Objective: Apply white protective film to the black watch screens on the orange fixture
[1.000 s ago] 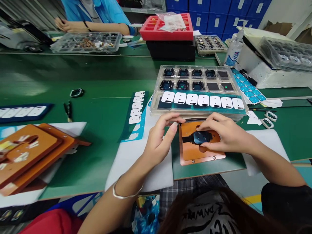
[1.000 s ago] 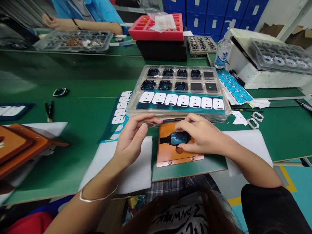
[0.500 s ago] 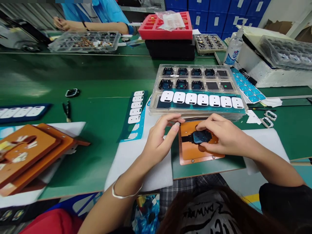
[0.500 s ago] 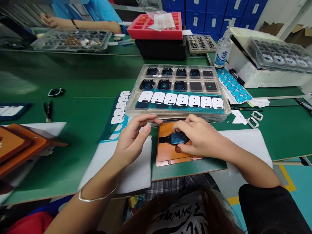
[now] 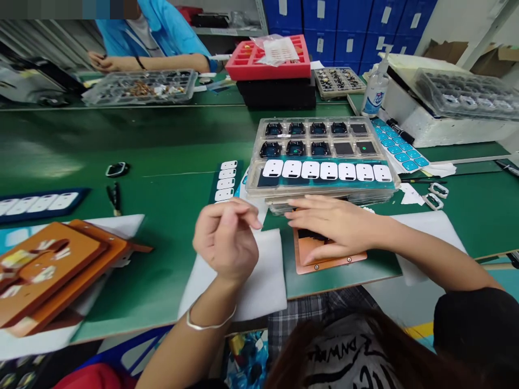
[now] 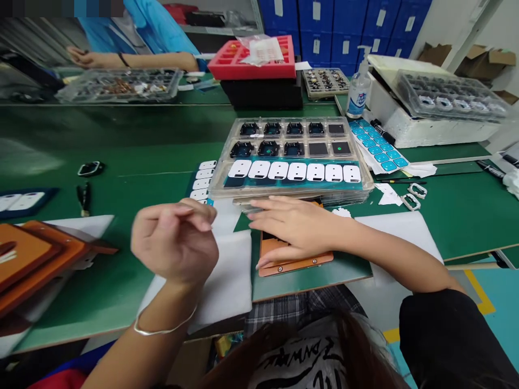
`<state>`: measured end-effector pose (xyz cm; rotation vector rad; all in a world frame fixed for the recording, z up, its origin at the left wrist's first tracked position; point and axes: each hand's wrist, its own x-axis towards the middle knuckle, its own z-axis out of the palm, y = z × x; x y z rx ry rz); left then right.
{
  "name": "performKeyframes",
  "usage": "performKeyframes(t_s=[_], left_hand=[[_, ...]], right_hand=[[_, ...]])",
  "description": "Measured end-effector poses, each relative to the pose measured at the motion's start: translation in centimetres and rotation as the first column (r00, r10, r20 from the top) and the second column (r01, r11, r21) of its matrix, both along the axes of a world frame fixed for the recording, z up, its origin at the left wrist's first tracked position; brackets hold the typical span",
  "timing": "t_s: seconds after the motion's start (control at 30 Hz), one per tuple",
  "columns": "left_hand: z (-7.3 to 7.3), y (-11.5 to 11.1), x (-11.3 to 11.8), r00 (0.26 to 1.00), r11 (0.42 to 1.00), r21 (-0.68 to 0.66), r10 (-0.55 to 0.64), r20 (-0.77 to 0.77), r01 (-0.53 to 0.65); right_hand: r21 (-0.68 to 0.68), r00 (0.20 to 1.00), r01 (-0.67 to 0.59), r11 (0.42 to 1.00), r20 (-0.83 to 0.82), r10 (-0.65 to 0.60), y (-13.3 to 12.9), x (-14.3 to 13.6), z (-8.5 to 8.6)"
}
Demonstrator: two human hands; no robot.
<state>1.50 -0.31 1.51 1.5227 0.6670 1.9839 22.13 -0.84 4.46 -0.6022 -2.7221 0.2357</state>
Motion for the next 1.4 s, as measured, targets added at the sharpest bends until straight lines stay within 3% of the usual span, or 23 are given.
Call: performKeyframes(t_s=[0.07,0.17,0.33,0.43,0.53,0.63,0.77,0.87,0.93,1.0,1.07,1.13,1.17,1.2,1.23,1.27,1.3,1.4], left_hand=[[0.6,0.0,0.1,0.997,0.998,0.053,0.038,0.065,-0.042],[0.9,0.0,0.0,0.999,0.999,0.035,0.022,0.041,-0.023],[0.1,0.2,0.1,0.999,0.995,0.083,-0.054,-0.008,0.055],[-0.2,0.3,0.2,0.996,0.991,0.103,-0.084,-0.02,0.085],[-0.4,0.4,0.3,0.994,0.991,0.092,-0.095,-0.044,0.099],[-0.7,0.5,0.2,0.995,0.992,0.093,-0.082,-0.06,0.088],[-1.6,0.7,-0.4,0.979,0.989,0.131,-0.043,-0.197,0.07],[-2.0,0.9,-0.7,0.913,0.974,0.21,0.006,-0.407,0.087],[-2.0,0.8,-0.8,0.849,0.955,0.281,0.069,-0.523,0.096],[-1.9,0.7,-0.7,0.802,0.938,0.334,0.131,-0.582,0.089],[-1.8,0.4,-0.6,0.783,0.934,0.348,0.156,-0.602,0.081],[-1.7,0.3,-0.4,0.793,0.938,0.325,0.109,-0.599,0.117],[-1.7,0.2,-0.3,0.804,0.94,0.307,0.067,-0.59,0.147],[-1.8,0.2,-0.2,0.817,0.939,0.293,0.025,-0.576,0.179],[-1.8,0.2,-0.2,0.829,0.936,0.286,-0.011,-0.56,0.206],[-1.9,0.1,-0.2,0.838,0.931,0.286,-0.036,-0.545,0.226],[-2.0,0.1,-0.2,0.842,0.929,0.286,-0.048,-0.537,0.236],[-2.1,0.0,-0.4,0.837,0.927,0.286,-0.051,-0.545,0.243]], right_hand=[[-0.045,0.993,-0.057,0.997,0.106,0.061,0.8,-1.3,-0.5],[-0.111,0.979,-0.111,0.988,0.162,0.128,1.4,-2.6,-1.4],[-0.139,0.983,-0.046,0.989,0.168,0.069,1.2,-3.3,-2.5],[-0.147,0.985,-0.058,0.987,0.151,0.081,1.2,-3.0,-2.0],[-0.126,0.996,-0.084,0.988,0.015,0.087,1.1,-1.5,-0.4],[-0.099,0.994,0.008,0.995,-0.106,-0.018,0.4,0.9,1.1],[-0.171,0.981,0.194,0.966,0.022,-0.193,-0.5,3.0,1.4],[-0.252,0.96,0.276,0.928,0.025,-0.279,-0.8,3.2,0.8],[-0.333,0.941,0.263,0.905,-0.119,-0.317,-0.9,2.8,0.4],[-0.551,0.875,0.108,0.827,-0.343,-0.343,-1.2,2.1,-0.1],[-0.772,0.765,-0.164,0.614,-0.493,-0.415,-1.6,1.1,-0.6],[-0.847,0.699,-0.381,0.372,-0.527,-0.484,-2.1,0.1,-1.3],[-0.852,0.686,-0.435,0.291,-0.523,-0.506,-2.3,-0.3,-1.6],[-0.851,0.676,-0.462,0.25,-0.52,-0.523,-2.4,-0.6,-1.9],[-0.849,0.669,-0.468,0.246,-0.522,-0.529,-2.5,-0.9,-2.2],[-0.843,0.655,-0.453,0.29,-0.536,-0.533,-2.6,-1.1,-2.4],[-0.827,0.631,-0.414,0.381,-0.562,-0.536,-2.7,-1.2,-2.6],[-0.618,0.558,-0.129,0.775,-0.692,-0.458,-2.9,-1.1,-2.5]])
